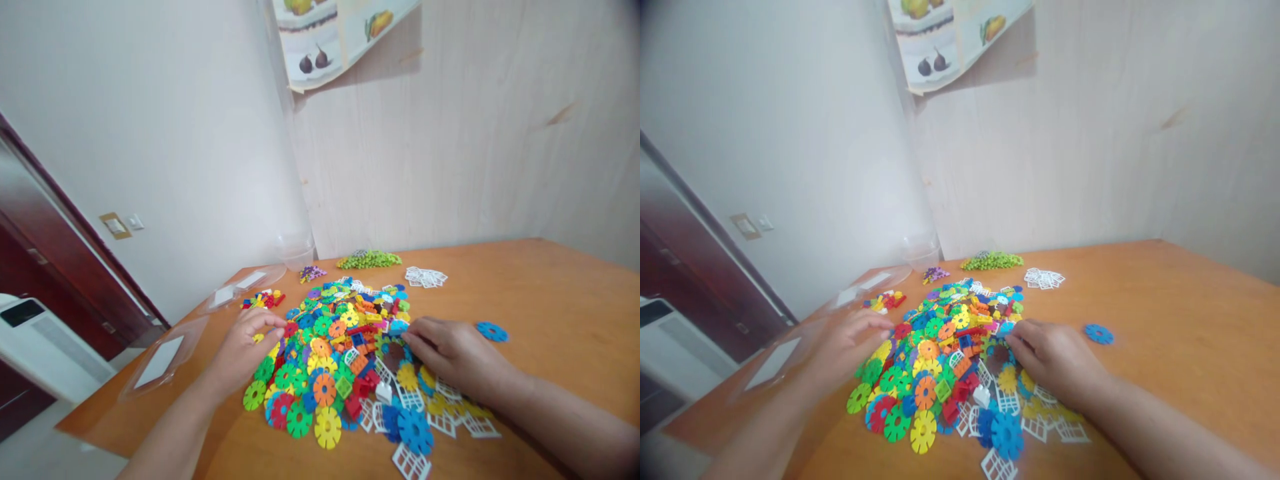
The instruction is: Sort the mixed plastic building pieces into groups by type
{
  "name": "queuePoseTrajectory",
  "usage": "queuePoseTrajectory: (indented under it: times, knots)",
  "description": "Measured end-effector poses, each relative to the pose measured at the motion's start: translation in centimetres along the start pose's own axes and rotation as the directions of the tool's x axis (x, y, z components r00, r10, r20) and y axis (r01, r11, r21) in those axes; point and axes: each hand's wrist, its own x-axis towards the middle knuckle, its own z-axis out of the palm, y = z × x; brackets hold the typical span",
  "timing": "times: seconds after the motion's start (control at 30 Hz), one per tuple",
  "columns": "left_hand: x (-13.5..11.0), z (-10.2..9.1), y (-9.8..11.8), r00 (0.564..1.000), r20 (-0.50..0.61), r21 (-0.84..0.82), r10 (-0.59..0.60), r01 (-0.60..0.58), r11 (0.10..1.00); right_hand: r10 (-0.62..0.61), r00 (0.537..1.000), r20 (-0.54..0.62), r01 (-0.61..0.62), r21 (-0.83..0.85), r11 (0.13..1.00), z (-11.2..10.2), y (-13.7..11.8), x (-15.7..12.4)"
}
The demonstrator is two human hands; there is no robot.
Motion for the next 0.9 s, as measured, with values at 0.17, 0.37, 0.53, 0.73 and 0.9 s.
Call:
queuePoseTrajectory:
  times: [0.17,0.37,0.53,0.73,0.9]
  knots:
    - [-2.4,0.1,4.9,0.93,0.313,-0.104,0.194,-0.17,0.98,0.009,1.0,-0.016,-0.009,-0.004,1.0,-0.1,0.2,-0.1]
    - [-3.2,0.4,6.3,0.879,0.444,-0.004,0.172,-0.19,0.982,0.017,0.999,-0.036,-0.018,-0.015,1.0,0.0,0.4,0.0]
    - [-3.6,0.6,6.3,0.879,0.465,0.087,0.105,-0.163,0.983,-0.008,0.999,-0.041,0.008,0.004,1.0,0.0,0.3,0.0]
    - [-3.8,1.1,6.2,0.884,0.464,0.192,0.048,-0.153,0.969,-0.002,0.999,-0.044,0.002,0.002,1.0,0.1,0.5,0.0]
    - [-3.7,1.0,6.4,0.875,0.478,0.151,0.071,-0.162,0.975,-0.008,0.999,-0.043,0.008,-0.009,1.0,0.1,0.5,0.1]
